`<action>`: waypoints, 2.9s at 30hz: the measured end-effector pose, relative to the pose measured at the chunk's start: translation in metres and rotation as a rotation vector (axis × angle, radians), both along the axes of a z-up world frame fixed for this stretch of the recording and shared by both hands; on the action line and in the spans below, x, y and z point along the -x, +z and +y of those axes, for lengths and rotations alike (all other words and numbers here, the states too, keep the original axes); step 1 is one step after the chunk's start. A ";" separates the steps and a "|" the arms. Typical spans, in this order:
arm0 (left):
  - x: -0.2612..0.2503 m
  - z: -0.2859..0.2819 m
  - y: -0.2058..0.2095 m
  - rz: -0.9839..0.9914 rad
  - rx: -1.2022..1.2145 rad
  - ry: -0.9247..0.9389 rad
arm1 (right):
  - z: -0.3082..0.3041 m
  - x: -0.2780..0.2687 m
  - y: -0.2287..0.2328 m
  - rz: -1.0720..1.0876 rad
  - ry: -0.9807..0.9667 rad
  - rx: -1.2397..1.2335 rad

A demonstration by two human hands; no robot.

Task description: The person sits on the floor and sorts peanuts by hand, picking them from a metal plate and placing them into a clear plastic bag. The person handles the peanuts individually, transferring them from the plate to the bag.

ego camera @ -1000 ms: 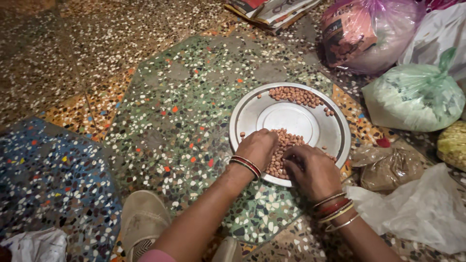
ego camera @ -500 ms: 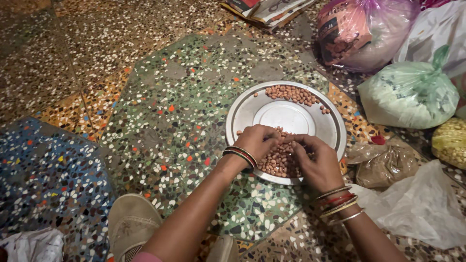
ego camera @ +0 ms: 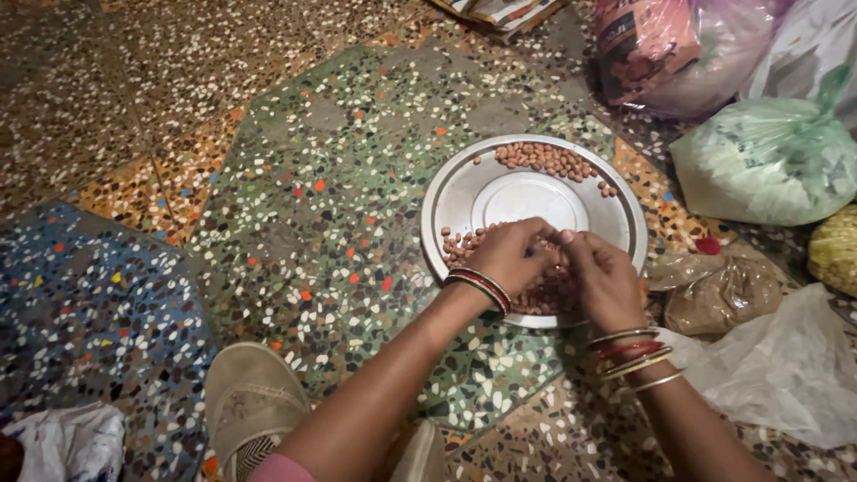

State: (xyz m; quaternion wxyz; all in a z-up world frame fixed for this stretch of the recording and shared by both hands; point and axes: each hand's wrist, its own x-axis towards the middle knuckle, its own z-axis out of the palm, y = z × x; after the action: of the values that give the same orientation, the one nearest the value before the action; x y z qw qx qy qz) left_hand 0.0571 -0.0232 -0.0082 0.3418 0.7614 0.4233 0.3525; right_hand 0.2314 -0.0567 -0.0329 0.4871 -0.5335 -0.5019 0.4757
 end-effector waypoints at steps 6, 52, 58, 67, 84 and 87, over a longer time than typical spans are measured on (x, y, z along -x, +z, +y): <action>-0.010 0.000 0.000 -0.241 0.581 0.037 | 0.005 -0.010 -0.008 0.187 -0.012 0.130; 0.036 0.023 -0.004 0.032 0.455 0.192 | 0.004 0.002 0.008 0.203 0.052 0.168; 0.046 0.023 0.000 0.154 0.349 0.093 | 0.000 0.005 0.012 0.127 0.071 0.115; 0.047 0.007 0.009 0.480 0.105 0.156 | 0.001 0.002 -0.003 0.120 0.001 0.188; 0.046 0.020 -0.006 0.362 0.198 0.234 | 0.005 0.004 -0.001 0.191 0.095 0.196; 0.055 0.036 -0.017 0.023 0.428 0.140 | 0.001 0.007 0.004 0.233 0.085 0.192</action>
State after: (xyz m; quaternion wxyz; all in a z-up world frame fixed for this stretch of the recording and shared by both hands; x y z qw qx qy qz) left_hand 0.0020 0.0132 -0.0252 0.4654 0.6443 0.5442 0.2686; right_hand 0.2246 -0.0555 -0.0287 0.4684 -0.4970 -0.4161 0.6004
